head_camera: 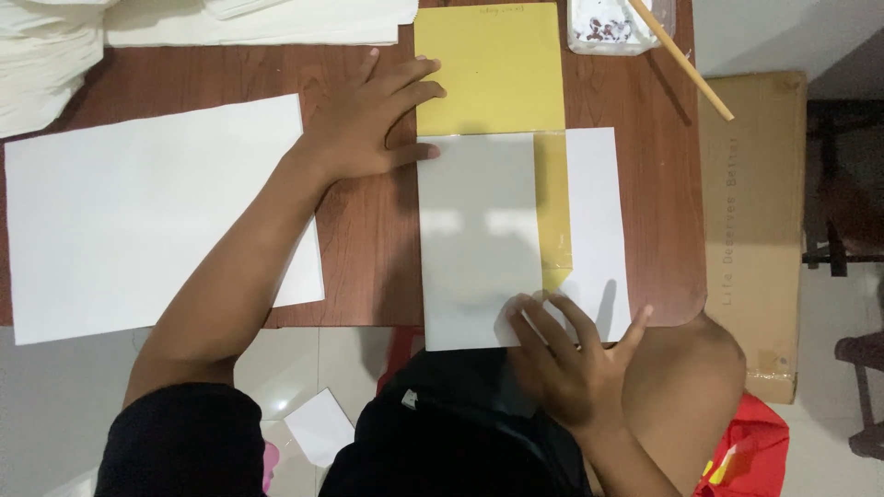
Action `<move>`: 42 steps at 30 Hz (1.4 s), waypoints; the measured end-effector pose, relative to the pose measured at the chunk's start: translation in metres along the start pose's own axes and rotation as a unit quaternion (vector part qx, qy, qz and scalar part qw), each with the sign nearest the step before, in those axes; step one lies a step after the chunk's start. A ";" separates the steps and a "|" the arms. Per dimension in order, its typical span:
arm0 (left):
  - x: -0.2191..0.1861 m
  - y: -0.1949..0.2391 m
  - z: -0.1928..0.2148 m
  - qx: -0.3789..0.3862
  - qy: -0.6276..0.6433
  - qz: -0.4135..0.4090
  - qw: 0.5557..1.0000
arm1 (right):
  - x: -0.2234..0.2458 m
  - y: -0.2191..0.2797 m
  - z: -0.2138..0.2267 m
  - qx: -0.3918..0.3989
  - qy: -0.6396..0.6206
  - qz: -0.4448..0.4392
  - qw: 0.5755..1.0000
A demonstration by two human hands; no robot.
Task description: Manual assembly of paper bags by folding paper sheets and applying glue with a stick.
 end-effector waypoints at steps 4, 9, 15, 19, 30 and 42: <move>0.003 0.001 -0.003 -0.006 -0.010 -0.007 1.000 | -0.005 0.000 0.002 0.028 0.008 -0.019 0.999; 0.008 0.000 -0.008 0.005 -0.023 0.008 1.000 | -0.017 0.007 -0.009 0.092 -0.010 -0.061 0.994; 0.006 0.002 -0.003 0.009 -0.004 0.003 1.000 | -0.006 -0.011 0.010 0.110 -0.036 -0.053 0.992; 0.008 0.000 -0.006 0.006 -0.011 0.004 1.000 | -0.006 -0.021 0.017 0.112 -0.034 -0.052 0.992; 0.003 0.001 0.001 0.004 -0.014 -0.007 1.000 | 0.015 -0.106 0.028 0.159 -0.260 0.073 0.950; 0.005 0.005 0.001 -0.025 -0.004 -0.031 0.999 | -0.028 -0.139 -0.039 0.225 -0.119 0.056 0.965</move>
Point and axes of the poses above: each hand's wrist, its own y-axis away from the middle knuckle, its own z-axis out of the back of the hand, x = y × z, the point moved 5 cm from there along -y, towards the middle knuckle, and after that the axes turned 5 degrees about -y, right-handed, at the moved point
